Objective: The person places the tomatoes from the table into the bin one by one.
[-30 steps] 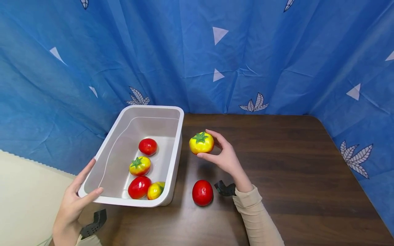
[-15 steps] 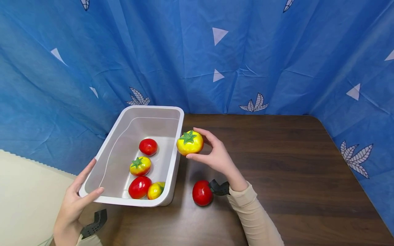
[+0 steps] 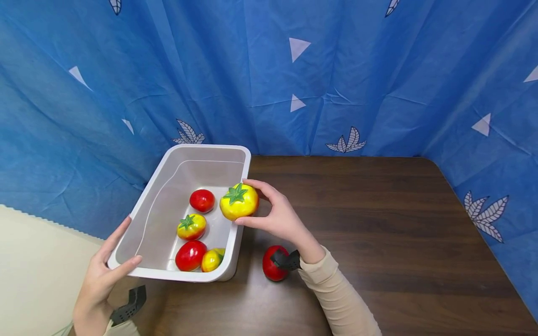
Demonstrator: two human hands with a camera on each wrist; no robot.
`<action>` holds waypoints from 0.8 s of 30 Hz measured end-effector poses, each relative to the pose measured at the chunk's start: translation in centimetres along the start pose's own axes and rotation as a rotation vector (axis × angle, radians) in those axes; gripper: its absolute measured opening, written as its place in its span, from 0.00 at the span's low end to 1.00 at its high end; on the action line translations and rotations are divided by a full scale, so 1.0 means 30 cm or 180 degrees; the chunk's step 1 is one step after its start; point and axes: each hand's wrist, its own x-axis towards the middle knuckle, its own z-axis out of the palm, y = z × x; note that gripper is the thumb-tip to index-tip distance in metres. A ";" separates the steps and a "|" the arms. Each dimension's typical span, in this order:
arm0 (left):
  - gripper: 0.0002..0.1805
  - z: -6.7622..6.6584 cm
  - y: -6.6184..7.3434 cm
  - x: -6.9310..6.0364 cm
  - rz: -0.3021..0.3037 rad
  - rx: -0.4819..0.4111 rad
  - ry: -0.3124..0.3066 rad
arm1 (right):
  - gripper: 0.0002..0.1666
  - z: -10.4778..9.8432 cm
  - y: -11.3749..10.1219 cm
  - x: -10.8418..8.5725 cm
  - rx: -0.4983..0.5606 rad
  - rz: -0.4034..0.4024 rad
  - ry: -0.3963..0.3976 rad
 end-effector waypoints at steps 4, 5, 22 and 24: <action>0.46 -0.001 0.001 0.000 -0.0012 0.0017 0.0010 | 0.43 0.024 -0.013 -0.004 0.0032 -0.0034 -0.0128; 0.46 -0.001 0.002 0.000 -0.0015 0.0030 0.0015 | 0.43 0.030 -0.015 -0.006 0.0039 -0.0039 -0.0167; 0.46 0.002 0.004 0.000 -0.0035 0.0017 0.0030 | 0.44 0.099 -0.068 -0.036 -0.0118 -0.0126 -0.0779; 0.46 0.002 0.003 0.000 -0.0024 0.0020 0.0030 | 0.44 0.103 -0.070 -0.039 -0.0133 -0.0163 -0.0834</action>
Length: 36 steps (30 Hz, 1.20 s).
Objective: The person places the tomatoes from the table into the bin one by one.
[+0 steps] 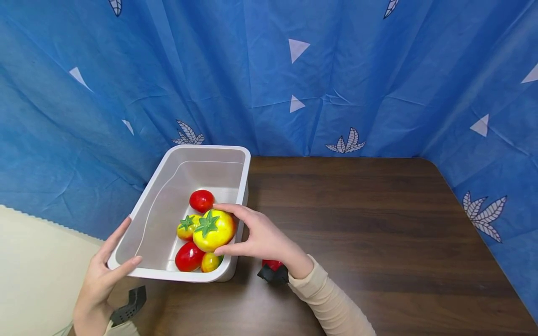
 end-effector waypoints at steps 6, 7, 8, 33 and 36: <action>0.46 -0.001 -0.001 0.000 -0.0004 -0.0027 -0.0011 | 0.43 0.006 -0.005 -0.004 0.0003 -0.0066 -0.0097; 0.46 -0.001 0.000 0.000 -0.0005 -0.0028 -0.0011 | 0.43 0.006 -0.005 -0.005 0.0012 -0.0062 -0.0104; 0.46 -0.001 0.001 0.000 -0.0008 -0.0029 -0.0014 | 0.44 0.006 -0.005 -0.005 0.0011 -0.0061 -0.0108; 0.46 0.003 0.011 0.001 -0.0083 -0.0047 -0.0004 | 0.43 -0.043 0.036 -0.055 -0.0039 -0.0019 0.0198; 0.46 0.002 0.009 0.002 -0.0063 -0.0028 -0.0016 | 0.43 -0.053 0.043 -0.064 -0.0052 0.0010 0.0241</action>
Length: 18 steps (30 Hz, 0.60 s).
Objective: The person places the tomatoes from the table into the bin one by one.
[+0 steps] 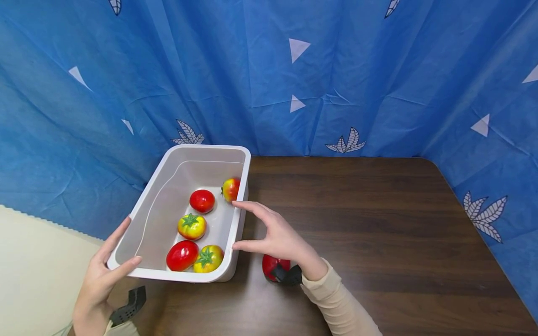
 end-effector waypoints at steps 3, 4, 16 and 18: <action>0.46 -0.003 -0.004 0.001 0.0027 0.0005 -0.0017 | 0.43 -0.009 0.009 -0.009 -0.0013 0.0017 0.0044; 0.46 -0.003 -0.004 0.001 0.0034 0.0010 -0.0018 | 0.43 -0.011 0.013 -0.011 -0.0015 0.0017 0.0056; 0.46 -0.003 -0.002 0.000 0.0005 0.0049 -0.0011 | 0.42 -0.025 0.069 -0.049 0.0023 0.0125 0.0201; 0.46 -0.003 -0.003 0.000 0.0005 0.0051 -0.0015 | 0.42 -0.027 0.078 -0.055 0.0021 0.0172 0.0225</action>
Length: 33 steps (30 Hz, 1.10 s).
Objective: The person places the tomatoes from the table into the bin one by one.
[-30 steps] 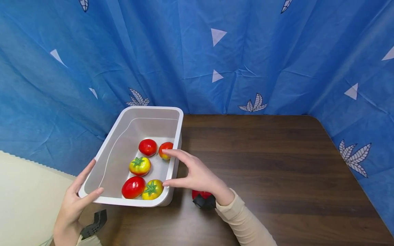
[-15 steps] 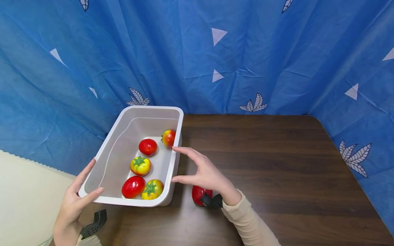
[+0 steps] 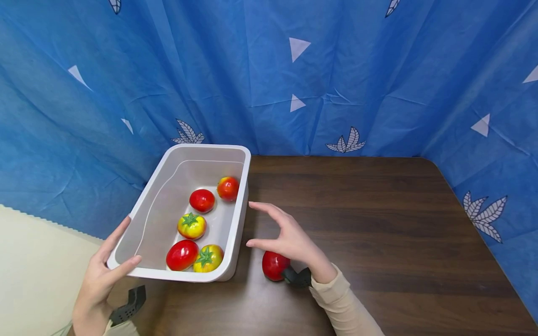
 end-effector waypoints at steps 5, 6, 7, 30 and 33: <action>0.46 0.000 -0.002 0.000 0.0001 -0.0024 -0.0012 | 0.42 -0.006 0.001 -0.011 -0.0021 0.0064 0.0040; 0.46 0.000 -0.002 0.000 0.0001 -0.0025 -0.0011 | 0.42 -0.008 -0.011 -0.013 -0.0010 0.0084 0.0049; 0.46 0.000 -0.002 0.000 0.0001 -0.0019 -0.0009 | 0.42 -0.010 -0.024 -0.015 -0.0001 0.0100 0.0056; 0.46 0.010 0.005 -0.004 -0.0037 -0.0056 0.0067 | 0.41 -0.015 0.160 -0.103 -0.0026 0.0302 0.0052; 0.46 0.012 0.006 -0.004 -0.0061 -0.0043 0.0098 | 0.42 -0.015 0.171 -0.112 -0.0053 0.0304 0.0044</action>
